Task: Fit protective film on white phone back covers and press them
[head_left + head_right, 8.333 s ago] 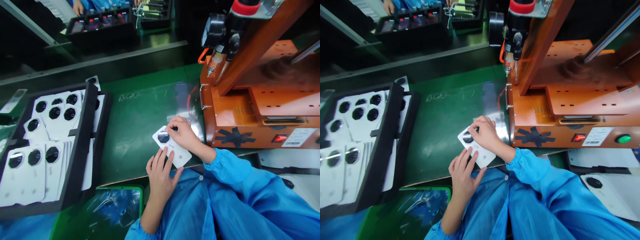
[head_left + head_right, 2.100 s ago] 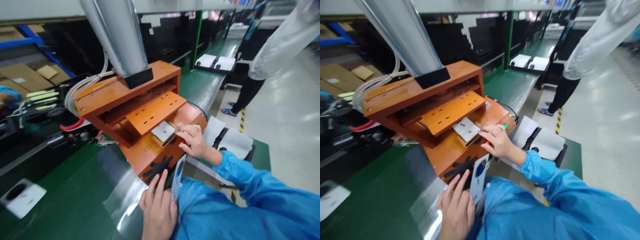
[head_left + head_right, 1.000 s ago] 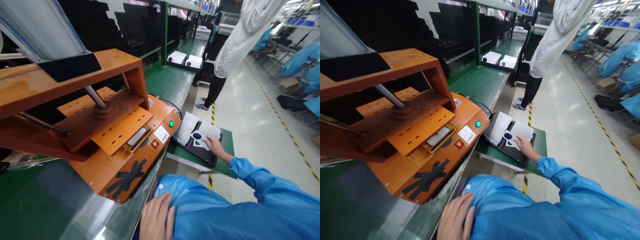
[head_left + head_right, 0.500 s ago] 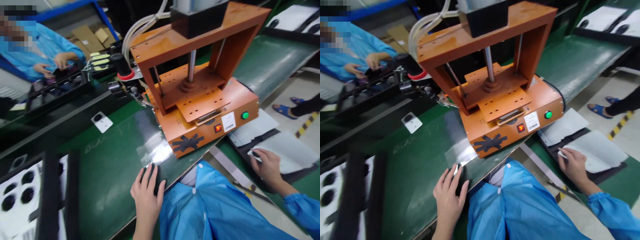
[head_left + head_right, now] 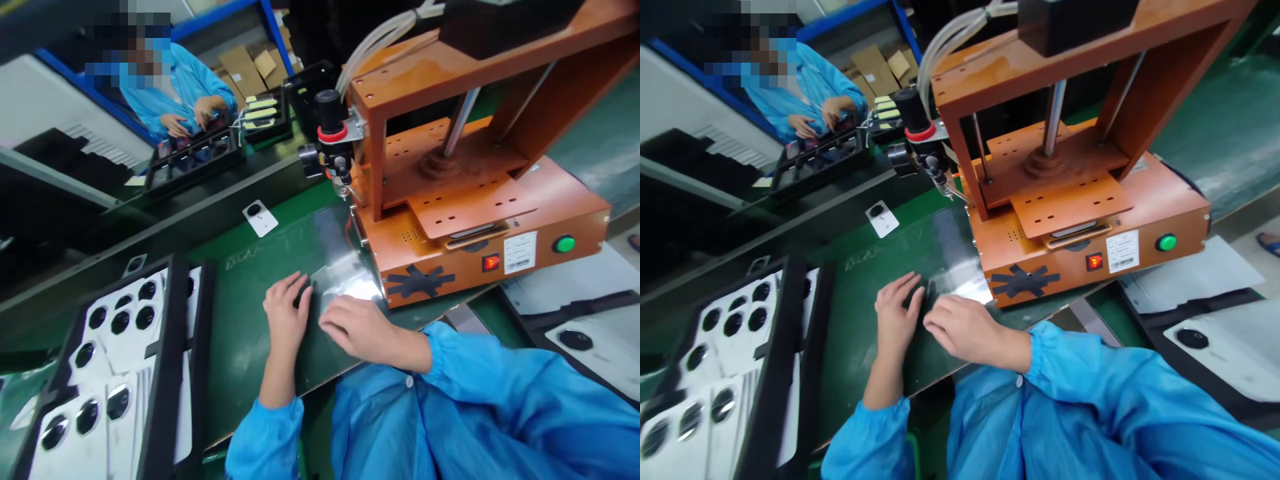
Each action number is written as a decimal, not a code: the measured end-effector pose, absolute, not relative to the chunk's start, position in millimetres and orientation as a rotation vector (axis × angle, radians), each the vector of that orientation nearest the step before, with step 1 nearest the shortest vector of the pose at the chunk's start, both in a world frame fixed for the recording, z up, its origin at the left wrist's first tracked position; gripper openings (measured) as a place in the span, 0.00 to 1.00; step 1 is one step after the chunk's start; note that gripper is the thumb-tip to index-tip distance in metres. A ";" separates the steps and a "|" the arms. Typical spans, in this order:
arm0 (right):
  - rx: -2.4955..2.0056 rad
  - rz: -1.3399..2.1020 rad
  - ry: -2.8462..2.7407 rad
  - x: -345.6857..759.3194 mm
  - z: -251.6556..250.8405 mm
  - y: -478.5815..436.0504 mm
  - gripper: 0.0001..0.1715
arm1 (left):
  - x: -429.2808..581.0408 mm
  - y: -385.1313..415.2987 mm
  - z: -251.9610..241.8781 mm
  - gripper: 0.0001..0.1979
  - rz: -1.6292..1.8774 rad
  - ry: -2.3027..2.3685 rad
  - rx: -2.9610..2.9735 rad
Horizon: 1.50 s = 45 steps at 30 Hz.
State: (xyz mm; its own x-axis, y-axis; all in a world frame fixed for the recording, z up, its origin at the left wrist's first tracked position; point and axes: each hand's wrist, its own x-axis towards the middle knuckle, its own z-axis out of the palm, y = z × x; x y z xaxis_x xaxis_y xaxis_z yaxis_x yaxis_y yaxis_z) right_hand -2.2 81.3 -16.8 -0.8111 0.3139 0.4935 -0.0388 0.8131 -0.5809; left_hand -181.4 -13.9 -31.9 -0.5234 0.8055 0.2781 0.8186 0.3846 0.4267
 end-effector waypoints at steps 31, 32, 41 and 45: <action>-0.229 0.433 -2.247 16.6 -18.7 74.2 0.08 | -199.2 -7.4 -40.6 0.33 -0.374 -2.559 -1.882; -0.190 0.493 -2.217 27.3 -24.3 72.6 0.10 | -200.6 -4.0 -40.9 0.34 -0.367 -2.543 -1.906; -0.047 0.741 -2.182 46.7 -44.1 80.4 0.13 | -268.8 91.2 -5.2 0.30 -0.709 -2.679 -1.500; -0.032 0.734 -2.203 44.9 -37.3 80.5 0.14 | -307.5 163.8 16.0 0.24 -0.740 -2.782 -1.192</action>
